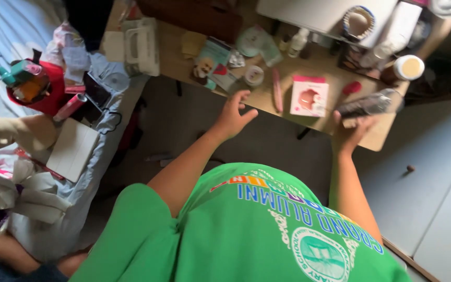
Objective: The person removes various items from a drawer and a bag, sorts them, and places them back into the drawer. They handle bottles, tubes, a book, and other small objects, arranging them within the drawer compartments.
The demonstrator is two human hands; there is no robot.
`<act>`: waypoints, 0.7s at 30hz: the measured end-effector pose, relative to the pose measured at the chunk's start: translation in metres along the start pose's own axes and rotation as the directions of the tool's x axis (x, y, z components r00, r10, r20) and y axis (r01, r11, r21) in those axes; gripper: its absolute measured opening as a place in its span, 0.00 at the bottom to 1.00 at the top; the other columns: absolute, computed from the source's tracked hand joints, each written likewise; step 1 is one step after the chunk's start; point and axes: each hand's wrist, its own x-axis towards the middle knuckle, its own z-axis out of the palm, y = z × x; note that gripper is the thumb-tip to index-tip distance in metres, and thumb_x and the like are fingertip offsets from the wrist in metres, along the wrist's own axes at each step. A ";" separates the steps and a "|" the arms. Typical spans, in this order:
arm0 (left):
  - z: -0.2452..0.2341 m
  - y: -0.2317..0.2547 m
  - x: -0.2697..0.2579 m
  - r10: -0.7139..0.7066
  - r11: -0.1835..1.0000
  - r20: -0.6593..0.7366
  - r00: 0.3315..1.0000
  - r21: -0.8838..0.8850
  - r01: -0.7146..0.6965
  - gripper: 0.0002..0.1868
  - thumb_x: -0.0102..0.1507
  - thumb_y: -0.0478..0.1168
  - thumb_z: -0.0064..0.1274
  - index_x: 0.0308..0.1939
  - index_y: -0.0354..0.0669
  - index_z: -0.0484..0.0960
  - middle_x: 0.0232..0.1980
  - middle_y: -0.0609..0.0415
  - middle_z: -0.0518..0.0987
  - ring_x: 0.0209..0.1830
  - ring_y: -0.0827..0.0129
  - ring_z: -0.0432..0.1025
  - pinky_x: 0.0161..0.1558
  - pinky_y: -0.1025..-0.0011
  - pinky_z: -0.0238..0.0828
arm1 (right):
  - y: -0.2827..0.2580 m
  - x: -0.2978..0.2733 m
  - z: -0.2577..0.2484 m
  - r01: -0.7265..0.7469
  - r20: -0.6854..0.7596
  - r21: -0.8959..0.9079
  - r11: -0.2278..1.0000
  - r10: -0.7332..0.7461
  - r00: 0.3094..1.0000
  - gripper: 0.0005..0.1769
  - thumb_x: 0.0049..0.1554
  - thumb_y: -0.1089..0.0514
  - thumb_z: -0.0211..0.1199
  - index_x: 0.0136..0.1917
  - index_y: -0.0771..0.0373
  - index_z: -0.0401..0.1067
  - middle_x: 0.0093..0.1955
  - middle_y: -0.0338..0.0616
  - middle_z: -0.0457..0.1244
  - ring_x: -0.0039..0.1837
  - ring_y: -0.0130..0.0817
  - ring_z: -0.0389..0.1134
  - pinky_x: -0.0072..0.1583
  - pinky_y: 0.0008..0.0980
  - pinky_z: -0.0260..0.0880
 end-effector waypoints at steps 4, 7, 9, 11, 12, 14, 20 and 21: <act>-0.057 -0.079 0.026 -0.184 0.977 -0.397 0.899 -0.171 0.124 0.28 0.63 0.49 0.61 0.60 0.40 0.70 0.53 0.48 0.75 0.48 0.64 0.76 0.51 0.64 0.75 | -0.014 -0.059 0.016 -0.147 -0.227 -0.219 0.965 0.096 0.969 0.36 0.58 0.65 0.70 0.72 0.61 0.51 0.71 0.56 0.48 0.64 0.42 0.57 0.61 0.36 0.69; -0.125 -0.177 0.030 -0.331 0.942 -0.680 0.655 -0.273 0.193 0.23 0.76 0.52 0.52 0.55 0.31 0.70 0.52 0.42 0.69 0.51 0.58 0.68 0.59 0.62 0.68 | -0.064 -0.075 0.060 -0.354 -0.108 0.277 0.893 0.395 0.912 0.33 0.59 0.66 0.66 0.72 0.64 0.54 0.63 0.46 0.50 0.53 0.29 0.54 0.55 0.29 0.64; -0.173 -0.233 0.041 -0.428 0.893 -0.803 0.414 -0.447 0.057 0.27 0.71 0.52 0.55 0.51 0.25 0.69 0.49 0.44 0.68 0.47 0.59 0.67 0.53 0.62 0.71 | -0.106 -0.075 0.098 -0.348 0.062 0.431 0.833 0.358 0.932 0.26 0.62 0.65 0.65 0.69 0.64 0.58 0.56 0.42 0.52 0.48 0.25 0.54 0.53 0.27 0.61; -0.231 -0.280 0.053 -0.372 0.923 -0.881 0.294 -0.316 0.221 0.29 0.68 0.54 0.58 0.55 0.27 0.72 0.51 0.44 0.73 0.50 0.58 0.69 0.53 0.62 0.68 | -0.150 -0.066 0.139 -0.312 0.248 0.365 0.877 0.231 0.941 0.17 0.67 0.64 0.65 0.66 0.65 0.65 0.49 0.42 0.56 0.46 0.23 0.59 0.51 0.24 0.61; -0.254 -0.300 0.056 -0.333 0.914 -0.913 0.238 -0.251 0.318 0.31 0.66 0.55 0.60 0.56 0.29 0.73 0.53 0.44 0.75 0.52 0.58 0.70 0.54 0.62 0.66 | -0.175 -0.066 0.160 -0.255 0.282 0.352 0.901 0.158 0.946 0.15 0.65 0.66 0.64 0.64 0.65 0.65 0.51 0.41 0.56 0.47 0.24 0.58 0.51 0.24 0.61; -0.289 -0.322 0.079 -0.410 0.911 -0.760 0.505 -0.365 0.190 0.27 0.69 0.53 0.56 0.55 0.28 0.78 0.52 0.38 0.78 0.49 0.50 0.72 0.54 0.58 0.68 | -0.231 -0.057 0.202 -0.135 0.352 0.332 0.934 0.010 0.936 0.12 0.63 0.68 0.62 0.59 0.66 0.67 0.55 0.41 0.55 0.49 0.25 0.57 0.52 0.25 0.60; -0.292 -0.263 0.109 0.063 0.917 -0.538 0.841 0.363 0.163 0.32 0.66 0.59 0.56 0.64 0.40 0.74 0.63 0.39 0.73 0.63 0.45 0.66 0.62 0.49 0.62 | -0.363 -0.024 0.279 0.053 0.582 0.284 0.958 -0.215 0.784 0.11 0.60 0.68 0.63 0.56 0.66 0.69 0.54 0.43 0.59 0.45 0.28 0.62 0.52 0.28 0.63; -0.291 -0.238 0.105 0.073 0.880 -0.404 0.912 0.456 0.131 0.33 0.66 0.61 0.56 0.66 0.43 0.73 0.65 0.40 0.72 0.66 0.45 0.64 0.63 0.47 0.61 | -0.376 -0.023 0.289 0.029 0.601 0.314 0.949 -0.222 0.768 0.11 0.60 0.68 0.63 0.56 0.65 0.68 0.54 0.44 0.58 0.45 0.29 0.62 0.51 0.28 0.64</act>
